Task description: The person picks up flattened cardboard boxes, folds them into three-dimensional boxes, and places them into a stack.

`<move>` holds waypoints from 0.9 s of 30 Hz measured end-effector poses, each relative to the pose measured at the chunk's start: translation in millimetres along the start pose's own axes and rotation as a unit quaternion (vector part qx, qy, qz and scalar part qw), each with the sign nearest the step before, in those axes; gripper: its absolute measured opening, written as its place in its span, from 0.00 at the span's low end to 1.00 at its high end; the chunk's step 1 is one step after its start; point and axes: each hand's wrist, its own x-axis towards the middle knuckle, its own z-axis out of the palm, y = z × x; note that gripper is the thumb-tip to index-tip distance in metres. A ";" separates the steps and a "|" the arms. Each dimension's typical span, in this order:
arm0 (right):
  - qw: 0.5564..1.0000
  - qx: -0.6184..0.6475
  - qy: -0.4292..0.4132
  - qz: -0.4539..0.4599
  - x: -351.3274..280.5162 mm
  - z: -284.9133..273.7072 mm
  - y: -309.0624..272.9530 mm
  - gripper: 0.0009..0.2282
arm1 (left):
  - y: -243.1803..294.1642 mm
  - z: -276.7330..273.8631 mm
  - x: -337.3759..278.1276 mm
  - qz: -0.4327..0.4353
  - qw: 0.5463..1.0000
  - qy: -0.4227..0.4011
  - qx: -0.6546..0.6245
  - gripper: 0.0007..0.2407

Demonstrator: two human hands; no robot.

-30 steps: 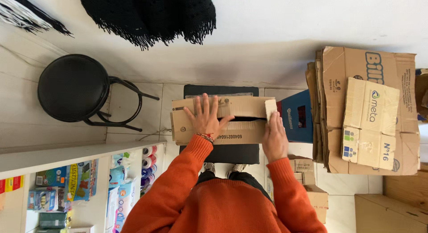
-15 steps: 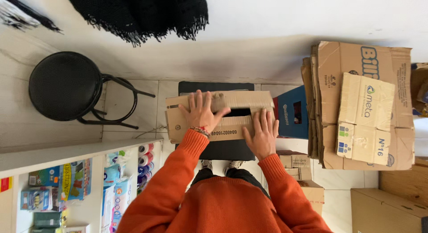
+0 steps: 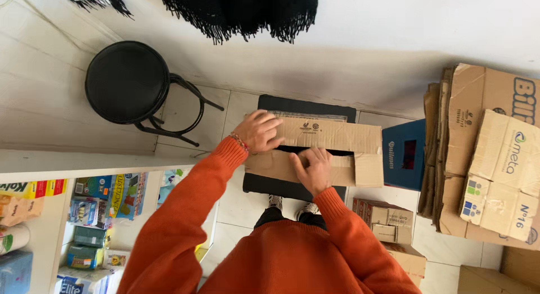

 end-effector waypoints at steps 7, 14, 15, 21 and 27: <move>0.992 0.115 0.014 -0.053 -35.1 -0.9 23.1 0.26 | -24.2 56.7 -2.0 -0.079 0.980 0.161 0.088 0.16; 0.990 -0.082 0.051 -0.100 3.7 -29.2 -2.9 0.17 | 21.5 -10.3 21.4 -0.261 0.922 0.055 -0.280 0.24; 0.990 -0.083 0.051 -0.100 5.4 -35.0 -0.8 0.17 | 20.9 -22.6 18.6 -0.261 0.922 0.055 -0.281 0.24; 0.995 -0.084 0.060 -0.017 -0.9 -110.8 108.4 0.23 | 36.6 -86.9 -32.6 -0.552 0.755 -0.106 -0.339 0.59; 0.794 0.193 -0.056 0.574 26.1 -185.2 180.2 0.50 | 65.2 -57.4 -56.6 -0.737 0.375 -0.101 -0.553 0.69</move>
